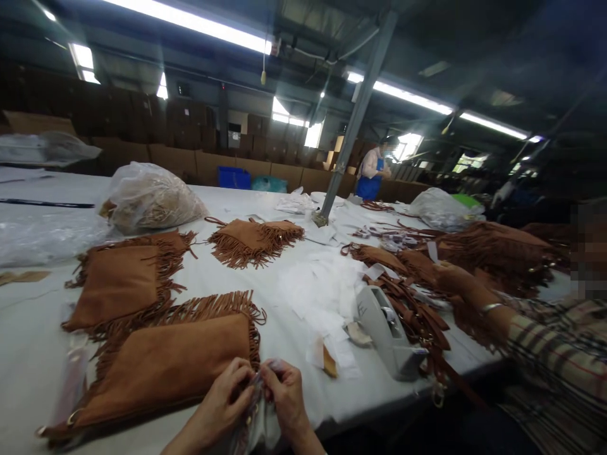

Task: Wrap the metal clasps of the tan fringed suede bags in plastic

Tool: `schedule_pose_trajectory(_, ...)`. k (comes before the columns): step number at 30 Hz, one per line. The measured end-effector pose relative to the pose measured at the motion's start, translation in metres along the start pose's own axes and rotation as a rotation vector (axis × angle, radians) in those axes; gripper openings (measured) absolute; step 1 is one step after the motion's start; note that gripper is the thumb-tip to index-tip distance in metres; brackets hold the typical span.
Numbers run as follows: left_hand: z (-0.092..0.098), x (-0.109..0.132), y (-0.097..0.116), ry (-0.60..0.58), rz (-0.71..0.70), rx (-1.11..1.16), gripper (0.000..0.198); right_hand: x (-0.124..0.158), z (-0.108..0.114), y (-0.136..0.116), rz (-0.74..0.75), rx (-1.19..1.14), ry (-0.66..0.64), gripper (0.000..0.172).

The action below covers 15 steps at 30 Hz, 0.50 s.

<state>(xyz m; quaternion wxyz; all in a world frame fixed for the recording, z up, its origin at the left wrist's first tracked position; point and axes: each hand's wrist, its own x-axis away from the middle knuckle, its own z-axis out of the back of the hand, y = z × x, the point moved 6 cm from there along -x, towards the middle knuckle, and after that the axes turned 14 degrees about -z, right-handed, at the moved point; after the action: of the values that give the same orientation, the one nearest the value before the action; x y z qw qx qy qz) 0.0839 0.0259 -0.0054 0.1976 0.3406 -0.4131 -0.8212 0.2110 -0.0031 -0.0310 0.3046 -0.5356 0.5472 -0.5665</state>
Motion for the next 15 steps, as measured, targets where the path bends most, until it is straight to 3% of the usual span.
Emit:
schedule_pose_trajectory(5, 0.002, 0.003, 0.001, 0.043, -0.011, 0.093, 0.016, -0.001, -0.001, 0.002, -0.01, 0.002, -0.032, 0.032)
schedule_pose_trajectory(11, -0.007, 0.007, -0.016, 0.135, 0.076, 0.184, 0.025, -0.011, -0.004, 0.01, -0.016, 0.042, 0.011, 0.043)
schedule_pose_trajectory(13, -0.01, 0.011, -0.025, 0.143, 0.109, 0.217, 0.028, -0.009, 0.017, 0.001, -0.011, 0.047, 0.109, 0.056)
schedule_pose_trajectory(15, -0.012, 0.015, -0.033, 0.147, 0.139, 0.25, 0.03, 0.005, 0.065, -0.025, 0.063, 0.11, 0.331, 0.062)
